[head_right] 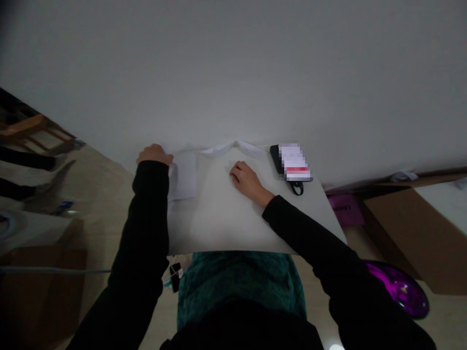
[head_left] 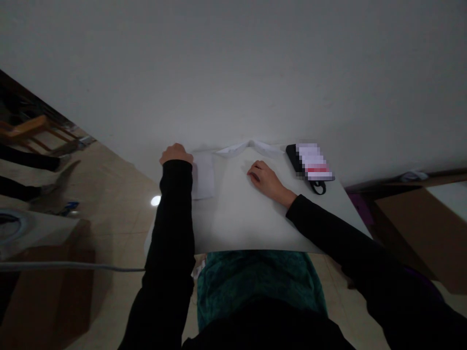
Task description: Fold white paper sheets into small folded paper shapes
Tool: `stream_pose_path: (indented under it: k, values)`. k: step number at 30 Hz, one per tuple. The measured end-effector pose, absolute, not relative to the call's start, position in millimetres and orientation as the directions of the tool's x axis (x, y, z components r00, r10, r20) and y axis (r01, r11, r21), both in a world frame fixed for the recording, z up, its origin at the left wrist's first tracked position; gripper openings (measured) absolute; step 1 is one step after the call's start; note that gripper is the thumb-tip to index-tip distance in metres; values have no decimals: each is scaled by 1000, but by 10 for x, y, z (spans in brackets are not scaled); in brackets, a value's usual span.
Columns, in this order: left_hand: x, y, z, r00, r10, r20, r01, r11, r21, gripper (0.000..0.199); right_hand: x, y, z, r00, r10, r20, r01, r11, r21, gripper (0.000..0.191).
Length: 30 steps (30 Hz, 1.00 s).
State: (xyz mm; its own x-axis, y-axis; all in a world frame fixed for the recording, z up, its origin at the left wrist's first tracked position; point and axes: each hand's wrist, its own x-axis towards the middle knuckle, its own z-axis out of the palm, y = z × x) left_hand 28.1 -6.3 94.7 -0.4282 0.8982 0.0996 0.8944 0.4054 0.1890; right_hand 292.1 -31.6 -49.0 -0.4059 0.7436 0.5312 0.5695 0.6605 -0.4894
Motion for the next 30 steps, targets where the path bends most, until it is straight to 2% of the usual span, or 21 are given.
stream_pose_path:
  k: [1, 3, 4, 5, 7, 8, 10, 11, 13, 15, 18, 22, 27, 30]
  values:
    - [241, -145, 1113, -494, 859, 134, 867, 474, 154, 48, 2920, -316, -491, -413, 741, 529, 575, 663, -480, 20]
    - [167, -331, 1462, -525, 827, 202, 851, 503, 152, 38, 2919, -319, -493, -422, 738, 526, 580, 666, -469, 20]
    - [132, -427, 1622, -486, 840, 241, 874, 460, 158, 32, 2918, -323, -491, -420, 739, 527, 578, 666, -472, 20]
    - [98, -516, 1758, -442, 853, 277, 896, 401, 194, 33, 2917, -329, -486, -413, 739, 533, 568, 666, -483, 21]
    - [37, -657, 1923, -373, 878, 299, 899, 262, 350, 47, 2909, -347, -457, -386, 736, 556, 510, 673, -536, 28]
    - [14, -699, 1944, -300, 888, 349, 878, 114, 464, 48, 2902, -360, -430, -374, 731, 571, 458, 681, -572, 35]
    - [-2, -713, 1873, -174, 919, 353, 712, -130, 690, 48, 2884, -398, -355, -365, 711, 601, 331, 702, -630, 49]
    - [10, -687, 1791, -158, 930, 331, 607, -173, 776, 49, 2874, -422, -309, -363, 697, 619, 272, 714, -645, 54]
    - [79, -586, 1567, -142, 948, 286, 464, -191, 865, 46, 2859, -480, -221, -347, 667, 659, 198, 739, -644, 59]
    - [192, -456, 1304, -66, 975, 212, 410, -167, 897, 38, 2855, -539, -163, -312, 652, 691, 180, 755, -631, 61]
    - [377, -297, 912, -65, 994, 86, 349, -58, 935, 36, 2872, -599, -171, -261, 676, 689, 185, 735, -652, 66]
    - [532, -214, 508, -78, 992, 100, 251, -78, 965, 45, 2919, -613, -240, -170, 704, 690, 144, 710, -689, 79]
    - [548, -213, 308, -117, 984, 133, 408, -74, 910, 47, 2993, -644, -154, -292, 639, 712, 257, 769, -585, 38]
    - [518, -223, 256, -92, 989, 119, 419, -70, 905, 59, 3013, -684, -110, -337, 635, 695, 291, 772, -565, 33]
